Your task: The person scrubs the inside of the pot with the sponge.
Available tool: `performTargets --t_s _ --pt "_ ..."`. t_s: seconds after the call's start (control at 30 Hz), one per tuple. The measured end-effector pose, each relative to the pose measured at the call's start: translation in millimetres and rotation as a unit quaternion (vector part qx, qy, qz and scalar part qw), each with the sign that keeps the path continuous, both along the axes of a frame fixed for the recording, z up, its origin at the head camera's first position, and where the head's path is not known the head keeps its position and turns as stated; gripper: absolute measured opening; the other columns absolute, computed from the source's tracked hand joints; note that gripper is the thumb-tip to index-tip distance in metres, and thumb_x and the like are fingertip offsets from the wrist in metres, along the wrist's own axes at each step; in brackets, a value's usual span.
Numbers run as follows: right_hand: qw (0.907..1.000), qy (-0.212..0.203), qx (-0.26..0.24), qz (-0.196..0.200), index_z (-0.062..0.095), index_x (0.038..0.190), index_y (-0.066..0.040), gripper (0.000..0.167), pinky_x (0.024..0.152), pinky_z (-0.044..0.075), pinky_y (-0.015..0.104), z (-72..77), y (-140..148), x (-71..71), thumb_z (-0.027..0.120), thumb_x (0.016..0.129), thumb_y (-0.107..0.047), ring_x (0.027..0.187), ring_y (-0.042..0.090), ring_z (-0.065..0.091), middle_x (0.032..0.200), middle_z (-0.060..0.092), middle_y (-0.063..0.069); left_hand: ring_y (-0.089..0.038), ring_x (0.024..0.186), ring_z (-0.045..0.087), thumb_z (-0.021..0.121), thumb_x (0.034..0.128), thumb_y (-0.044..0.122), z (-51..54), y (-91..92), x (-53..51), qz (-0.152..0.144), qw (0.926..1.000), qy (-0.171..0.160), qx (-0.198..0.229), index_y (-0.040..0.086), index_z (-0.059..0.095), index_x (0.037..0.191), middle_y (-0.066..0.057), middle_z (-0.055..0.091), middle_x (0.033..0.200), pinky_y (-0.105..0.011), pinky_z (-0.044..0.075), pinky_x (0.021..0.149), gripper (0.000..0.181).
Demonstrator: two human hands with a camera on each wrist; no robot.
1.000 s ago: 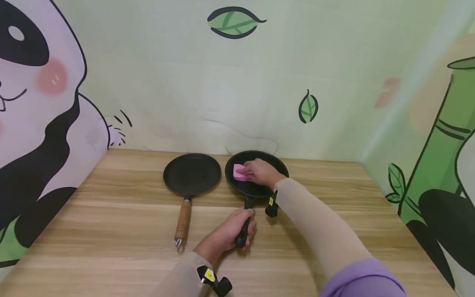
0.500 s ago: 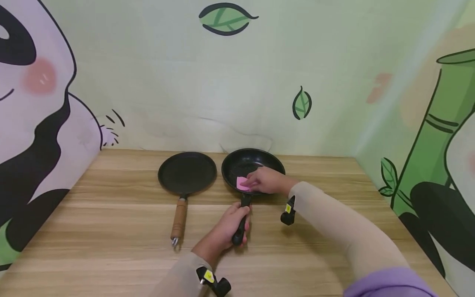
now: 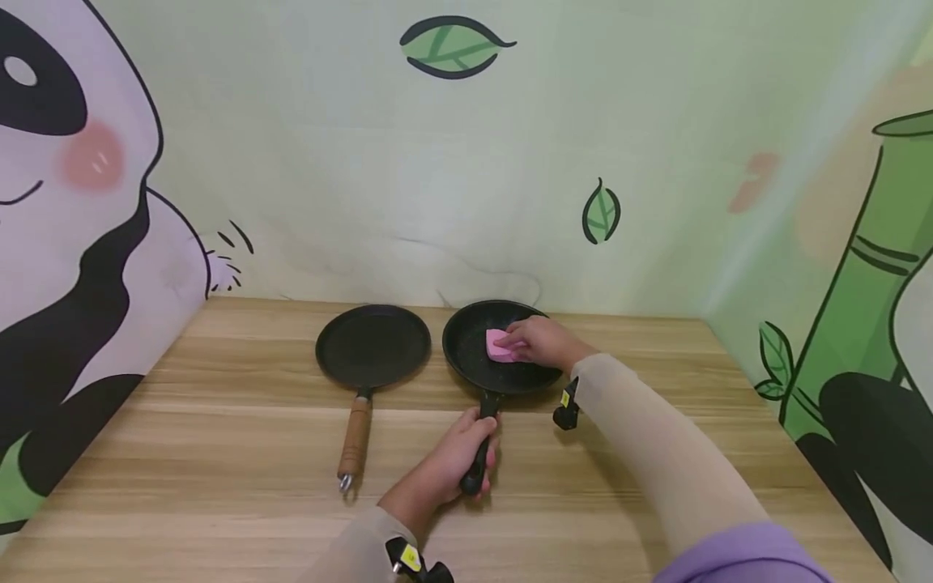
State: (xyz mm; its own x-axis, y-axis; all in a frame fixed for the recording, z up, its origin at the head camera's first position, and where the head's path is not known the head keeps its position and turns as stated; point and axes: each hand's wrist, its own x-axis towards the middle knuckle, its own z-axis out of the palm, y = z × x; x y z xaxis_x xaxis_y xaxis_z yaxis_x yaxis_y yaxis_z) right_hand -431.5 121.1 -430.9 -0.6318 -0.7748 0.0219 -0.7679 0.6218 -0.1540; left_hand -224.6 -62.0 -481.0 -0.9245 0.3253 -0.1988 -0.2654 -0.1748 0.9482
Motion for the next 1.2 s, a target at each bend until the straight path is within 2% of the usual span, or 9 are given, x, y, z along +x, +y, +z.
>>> performTargets --t_s 0.13,0.3,0.43,0.6,0.73,0.83,1.0,1.1,1.2 --pt "0.9994 -0.010 0.001 -0.033 0.071 0.128 -0.014 0.036 0.109 0.043 0.049 3.4 2 4.5 0.074 0.092 -0.016 0.123 0.034 0.061 0.132 0.065 0.016 -0.012 0.036 0.047 0.044 0.1033 0.026 2.0 2.5 0.0 0.018 0.9998 0.000 0.006 0.002 0.039 0.130 -0.003 0.046 0.065 -0.026 0.039 0.030 0.036" --pt "0.9958 -0.050 0.000 -0.077 0.071 0.129 -0.014 0.038 0.112 0.040 0.049 4.7 7 14.5 0.074 0.092 -0.019 0.129 0.033 0.057 0.135 0.064 0.014 -0.012 0.035 0.047 0.045 0.1032 0.026 3.2 3.6 -2.0 0.020 0.9998 0.001 0.004 0.003 0.041 0.125 -0.003 0.046 0.064 -0.026 0.038 0.030 0.032" --pt "0.9940 -0.065 -0.012 -0.087 0.073 0.126 -0.014 0.038 0.107 0.046 0.045 4.6 5 23.4 0.077 0.090 -0.023 0.120 0.028 0.063 0.127 0.069 0.010 -0.013 0.035 0.047 0.045 0.1030 0.026 2.6 3.5 -4.9 0.016 0.9999 0.002 0.000 0.003 0.040 0.124 -0.003 0.046 0.064 -0.027 0.038 0.030 0.031" --pt "0.9907 -0.065 -0.020 -0.118 0.077 0.119 -0.019 0.035 0.098 0.050 0.040 8.2 -13 42.6 0.080 0.086 -0.031 0.106 0.021 0.066 0.119 0.073 0.004 -0.013 0.036 0.048 0.043 0.1033 0.025 3.5 1.3 -9.6 0.003 0.9999 0.006 -0.010 0.005 0.039 0.125 -0.003 0.046 0.065 -0.027 0.039 0.031 0.030" --pt "0.9888 -0.072 -0.038 -0.125 0.079 0.114 -0.023 0.027 0.090 0.050 0.036 6.5 -30 57.2 0.079 0.088 -0.031 0.093 0.017 0.063 0.111 0.075 0.000 -0.013 0.037 0.047 0.040 0.1045 0.025 4.5 -1.7 -9.2 -0.009 0.9998 0.005 -0.015 0.007 0.038 0.127 -0.003 0.045 0.066 -0.026 0.040 0.032 0.029" --pt "0.9885 -0.075 -0.041 -0.125 0.079 0.113 -0.023 0.024 0.091 0.051 0.034 2.5 -32 63.4 0.077 0.090 -0.029 0.093 0.013 0.063 0.110 0.075 -0.003 -0.014 0.038 0.047 0.039 0.1055 0.025 2.6 -2.5 -6.7 -0.018 0.9997 -0.003 -0.017 0.008 0.038 0.128 -0.003 0.045 0.066 -0.026 0.040 0.033 0.029" --pt "0.9950 -0.042 -0.021 -0.088 0.077 0.110 -0.023 0.023 0.094 0.051 0.036 1.0 -18 56.7 0.079 0.088 -0.028 0.094 0.015 0.064 0.111 0.074 -0.003 -0.013 0.037 0.047 0.041 0.1041 0.026 -0.6 0.5 -3.4 -0.012 0.9998 -0.003 -0.018 0.006 0.040 0.128 -0.003 0.045 0.067 -0.025 0.039 0.032 0.032" --pt "0.9975 -0.020 -0.012 -0.067 0.075 0.111 -0.019 0.024 0.096 0.051 0.040 0.4 -10 42.3 0.078 0.089 -0.027 0.096 0.020 0.065 0.111 0.074 0.000 -0.012 0.037 0.046 0.042 0.1033 0.027 0.1 0.1 -3.1 -0.004 0.9998 0.002 -0.020 0.006 0.041 0.128 -0.003 0.045 0.067 -0.024 0.038 0.031 0.033" --pt "0.9975 -0.006 0.001 -0.070 0.073 0.112 -0.016 0.023 0.100 0.050 0.042 -2.3 -1 31.1 0.075 0.091 -0.025 0.104 0.023 0.067 0.114 0.073 0.003 -0.013 0.038 0.046 0.041 0.1045 0.027 0.4 0.7 0.7 -0.014 0.9998 -0.003 -0.017 0.005 0.039 0.130 -0.003 0.045 0.067 -0.025 0.039 0.032 0.034"
